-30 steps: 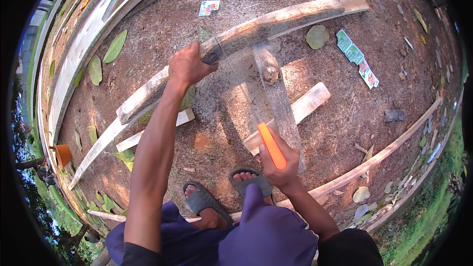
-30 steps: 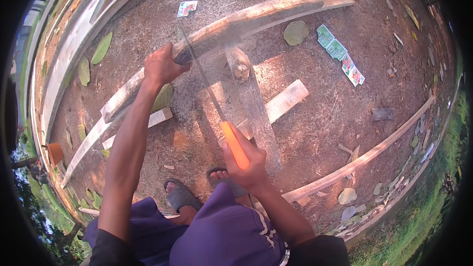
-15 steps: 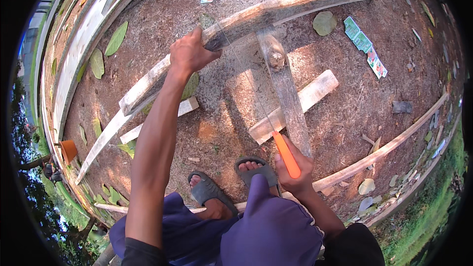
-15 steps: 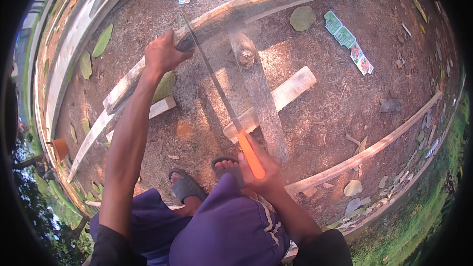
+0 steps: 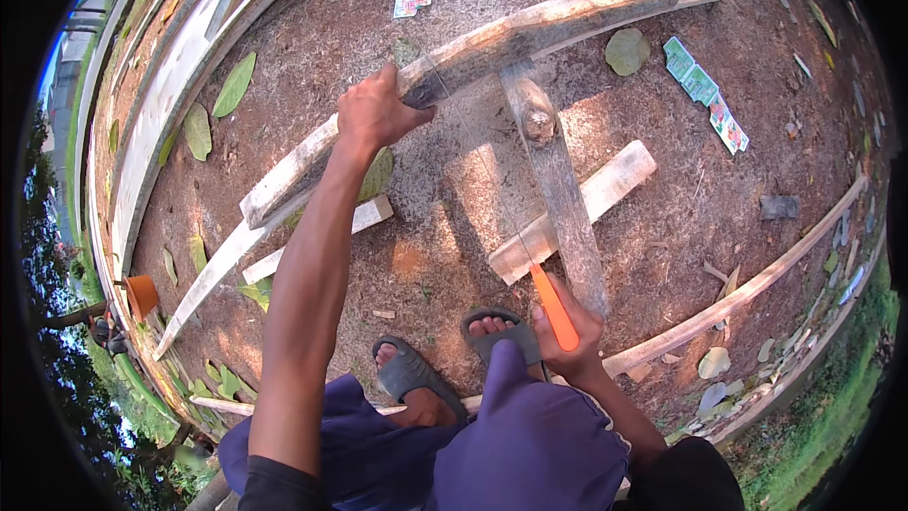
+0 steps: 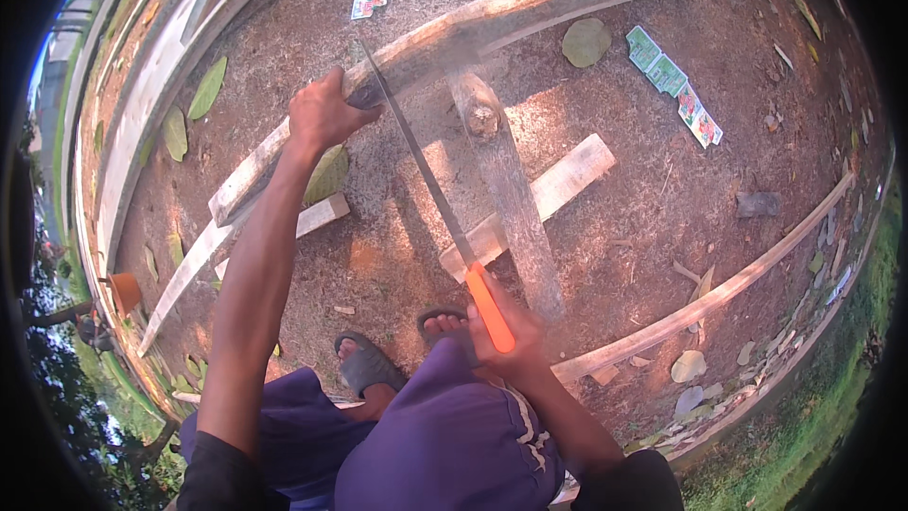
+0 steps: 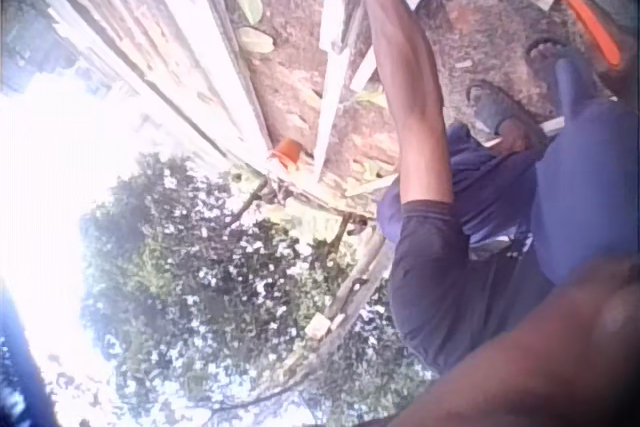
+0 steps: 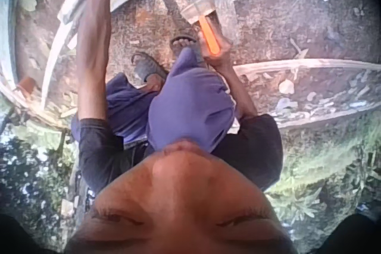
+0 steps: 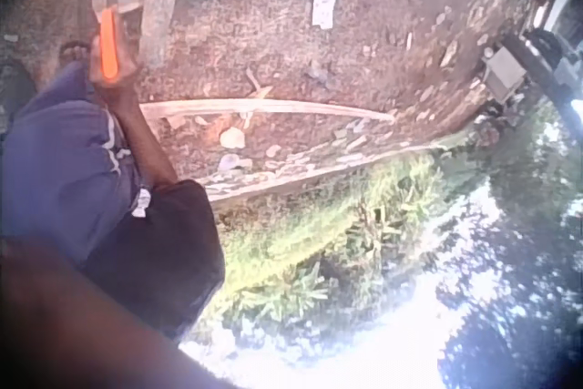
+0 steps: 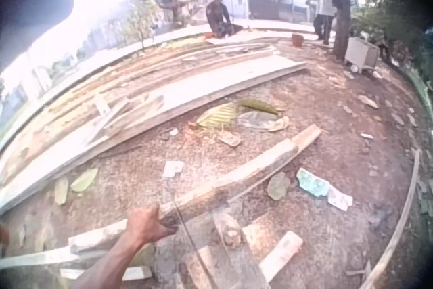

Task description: The person uses a hand saw to cut a long wooden plank into shorter pieces. They repeatedly position the plank, saw through it, and separate the cut sections on the ground.

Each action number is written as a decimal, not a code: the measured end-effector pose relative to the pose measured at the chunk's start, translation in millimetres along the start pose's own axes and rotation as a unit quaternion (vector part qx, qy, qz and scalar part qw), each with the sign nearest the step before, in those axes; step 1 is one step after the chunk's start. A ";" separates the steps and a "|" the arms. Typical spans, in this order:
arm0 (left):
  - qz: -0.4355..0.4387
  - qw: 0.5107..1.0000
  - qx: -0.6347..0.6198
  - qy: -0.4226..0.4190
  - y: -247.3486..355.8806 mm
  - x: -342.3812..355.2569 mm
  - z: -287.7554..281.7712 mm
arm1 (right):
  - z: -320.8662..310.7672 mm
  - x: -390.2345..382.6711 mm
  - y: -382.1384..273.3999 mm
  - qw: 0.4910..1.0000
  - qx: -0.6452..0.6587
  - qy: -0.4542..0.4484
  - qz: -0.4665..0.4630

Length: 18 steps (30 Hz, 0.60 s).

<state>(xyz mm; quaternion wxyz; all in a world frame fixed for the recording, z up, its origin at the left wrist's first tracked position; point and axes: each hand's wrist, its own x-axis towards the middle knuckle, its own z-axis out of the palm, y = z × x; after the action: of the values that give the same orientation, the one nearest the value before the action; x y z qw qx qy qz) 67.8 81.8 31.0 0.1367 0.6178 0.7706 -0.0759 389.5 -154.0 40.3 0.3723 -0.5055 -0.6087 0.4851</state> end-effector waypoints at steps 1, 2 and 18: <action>0.006 1.000 0.004 0.014 -1.6 -5.9 4.8 | 7.6 22.6 -7.7 1.000 0.020 0.009 -0.006; 0.020 0.999 0.007 0.047 -0.2 -1.3 1.7 | 23.3 59.2 -0.5 0.998 0.061 0.026 -0.008; 0.008 0.999 0.008 0.042 0.4 -10.0 -1.5 | 19.9 55.8 -3.6 0.996 0.074 0.030 -0.030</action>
<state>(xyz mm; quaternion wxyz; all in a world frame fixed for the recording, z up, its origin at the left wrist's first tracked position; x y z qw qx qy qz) 70.0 73.0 35.5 0.0997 0.6274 0.7703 -0.0549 357.9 -103.9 36.6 0.4416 -0.4719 -0.5745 0.5022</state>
